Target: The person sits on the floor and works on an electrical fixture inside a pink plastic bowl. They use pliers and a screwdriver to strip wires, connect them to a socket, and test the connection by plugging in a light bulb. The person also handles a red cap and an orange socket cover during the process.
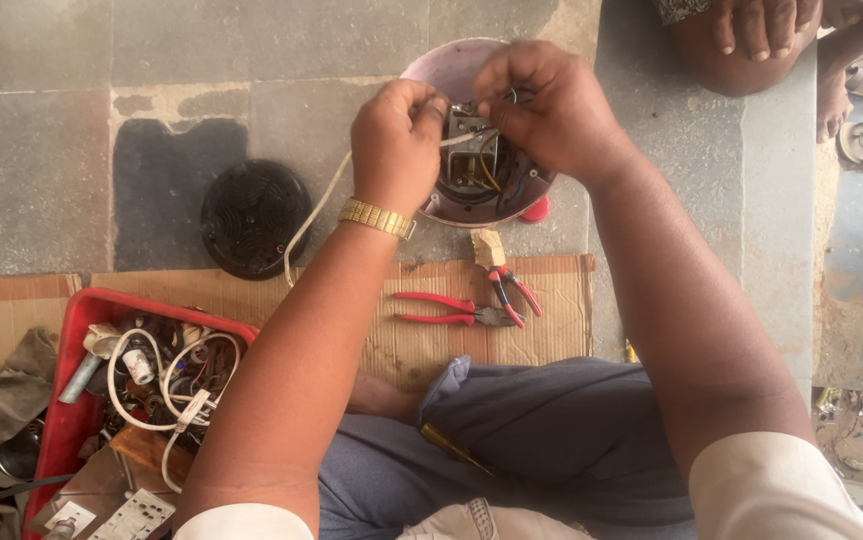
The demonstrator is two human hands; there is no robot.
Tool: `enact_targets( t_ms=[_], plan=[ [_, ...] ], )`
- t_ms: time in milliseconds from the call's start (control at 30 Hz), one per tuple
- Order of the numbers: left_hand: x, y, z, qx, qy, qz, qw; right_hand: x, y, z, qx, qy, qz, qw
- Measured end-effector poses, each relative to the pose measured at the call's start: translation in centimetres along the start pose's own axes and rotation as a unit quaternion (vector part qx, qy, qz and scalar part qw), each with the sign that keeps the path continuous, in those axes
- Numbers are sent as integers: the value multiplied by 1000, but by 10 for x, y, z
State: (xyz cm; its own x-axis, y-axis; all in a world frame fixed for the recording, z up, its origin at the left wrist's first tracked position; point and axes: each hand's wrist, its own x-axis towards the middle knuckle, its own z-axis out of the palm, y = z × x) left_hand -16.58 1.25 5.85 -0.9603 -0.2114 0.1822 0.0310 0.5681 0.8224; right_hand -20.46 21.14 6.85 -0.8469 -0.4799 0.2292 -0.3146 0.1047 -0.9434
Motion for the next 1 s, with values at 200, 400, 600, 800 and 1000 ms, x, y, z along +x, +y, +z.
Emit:
enact_targets(
  t_ms=[200, 400, 600, 800, 1000],
  plan=[
    [14, -22, -21, -48, 98, -55, 993, 4, 20, -22, 86, 92, -74, 989],
    [-9, -24, -38, -327, 64, -98, 938, -11, 110, -65, 37, 323, 93, 941],
    [-55, -10, -55, -292, 50, -142, 944, -63, 215, -53, -391, 149, 187, 889],
    [-94, -14, -66, -383, 6, -144, 913, -77, 224, -26, -454, 66, 173, 871],
    [-110, -17, -59, -381, 17, -134, 915, -78, 209, 1, -499, 52, 154, 851]
  ],
)
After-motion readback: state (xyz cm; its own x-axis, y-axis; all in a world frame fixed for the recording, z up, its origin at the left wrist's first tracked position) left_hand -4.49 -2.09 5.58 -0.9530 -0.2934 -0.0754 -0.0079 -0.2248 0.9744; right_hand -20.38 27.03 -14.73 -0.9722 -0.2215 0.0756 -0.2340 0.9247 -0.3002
